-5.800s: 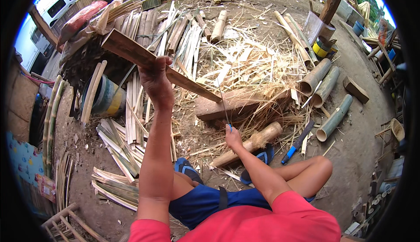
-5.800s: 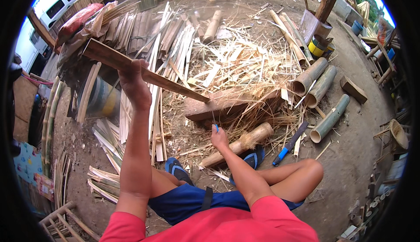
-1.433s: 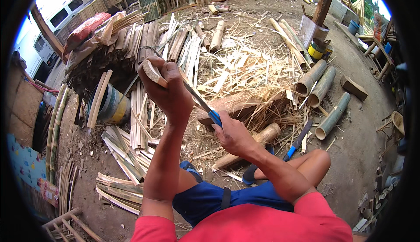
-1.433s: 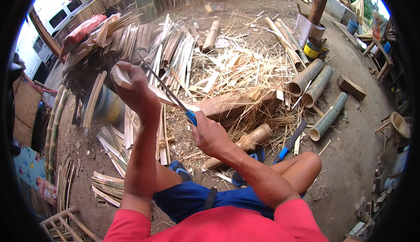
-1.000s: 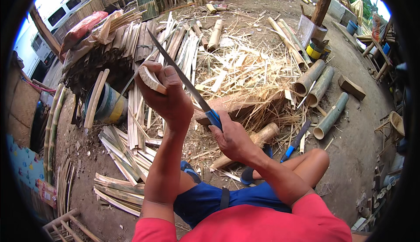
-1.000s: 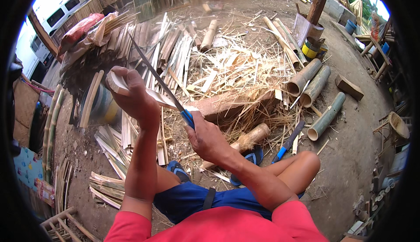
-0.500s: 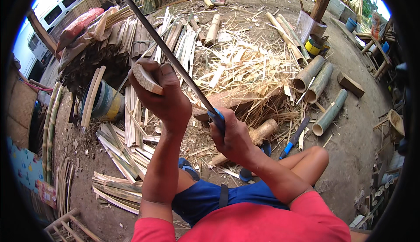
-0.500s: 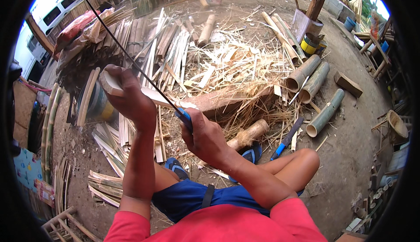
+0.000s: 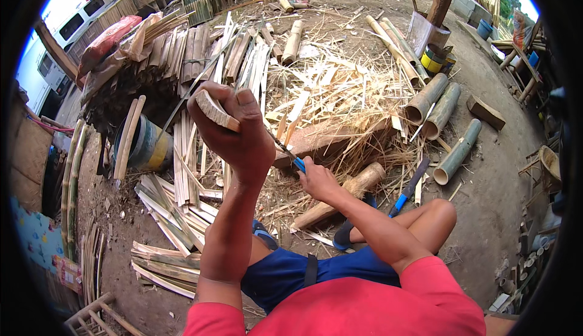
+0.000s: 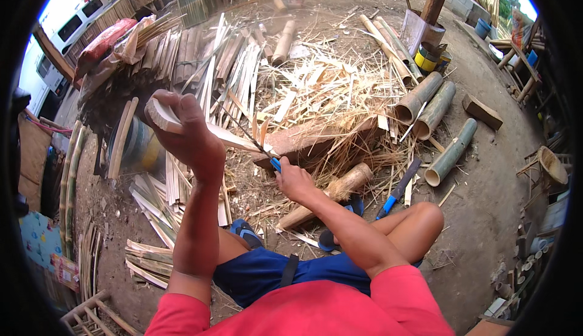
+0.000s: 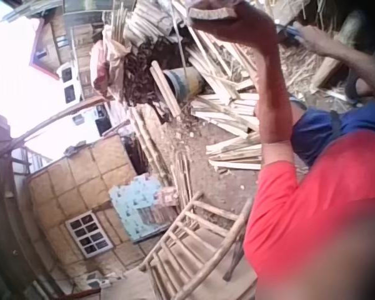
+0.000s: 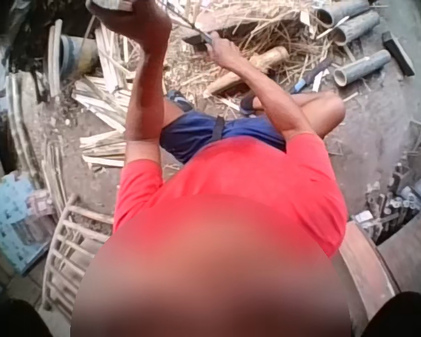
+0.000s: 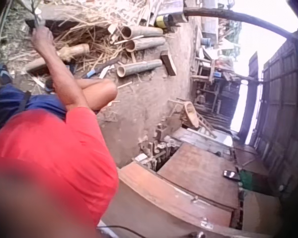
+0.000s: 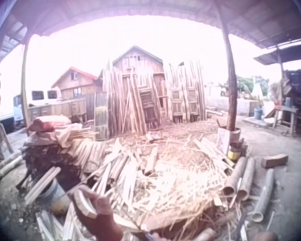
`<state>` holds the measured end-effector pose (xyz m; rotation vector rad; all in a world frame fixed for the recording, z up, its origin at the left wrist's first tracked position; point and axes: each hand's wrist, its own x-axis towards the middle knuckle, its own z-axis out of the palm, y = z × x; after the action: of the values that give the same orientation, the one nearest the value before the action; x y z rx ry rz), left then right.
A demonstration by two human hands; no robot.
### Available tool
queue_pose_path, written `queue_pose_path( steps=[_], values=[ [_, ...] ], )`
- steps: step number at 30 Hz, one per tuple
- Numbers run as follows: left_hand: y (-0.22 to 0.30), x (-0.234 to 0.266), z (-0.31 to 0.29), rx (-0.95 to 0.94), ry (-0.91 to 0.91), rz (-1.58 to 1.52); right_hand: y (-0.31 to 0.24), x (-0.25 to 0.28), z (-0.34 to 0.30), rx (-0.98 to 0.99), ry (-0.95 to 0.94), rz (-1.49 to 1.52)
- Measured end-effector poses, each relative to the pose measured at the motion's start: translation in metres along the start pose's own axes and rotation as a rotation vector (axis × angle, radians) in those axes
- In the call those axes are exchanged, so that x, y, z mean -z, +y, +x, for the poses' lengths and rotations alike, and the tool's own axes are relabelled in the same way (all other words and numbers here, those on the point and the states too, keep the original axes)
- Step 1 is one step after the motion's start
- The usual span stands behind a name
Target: The person sits on the ground and repeatedly shaves thin strips from bamboo pieces using a knife. They hold each piece in one hand and draw the knife along its length to remove material, then place the finished piece aside.
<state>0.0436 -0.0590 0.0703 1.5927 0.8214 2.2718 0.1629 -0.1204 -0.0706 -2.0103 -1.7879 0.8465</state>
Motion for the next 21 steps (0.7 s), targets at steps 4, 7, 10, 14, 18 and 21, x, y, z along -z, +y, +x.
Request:
queue_pose_path(
  steps=[4, 7, 10, 14, 18, 21],
  values=[
    [0.003, 0.010, 0.002, 0.148, -0.031, -0.061, 0.008, -0.001, 0.003, 0.065, -0.026, 0.215],
    [-0.003, 0.010, 0.005, 0.120, 0.024, 0.016, 0.015, -0.011, -0.001, 0.573, 0.225, 0.328],
    [-0.005, 0.011, 0.005, 0.062, -0.032, -0.018, 0.023, -0.036, 0.007, 0.238, 0.255, 0.067],
    [-0.008, 0.023, 0.011, 0.161, 0.032, -0.092, 0.052, -0.075, 0.049, -0.013, 0.045, -0.033],
    [-0.023, 0.036, 0.021, 0.147, -0.091, -0.304, 0.083, -0.099, 0.075, 0.074, 0.170, 0.217],
    [-0.044, 0.028, 0.035, 0.137, -0.093, -0.164, 0.080, -0.075, 0.083, -0.114, -0.176, 0.940]
  ],
)
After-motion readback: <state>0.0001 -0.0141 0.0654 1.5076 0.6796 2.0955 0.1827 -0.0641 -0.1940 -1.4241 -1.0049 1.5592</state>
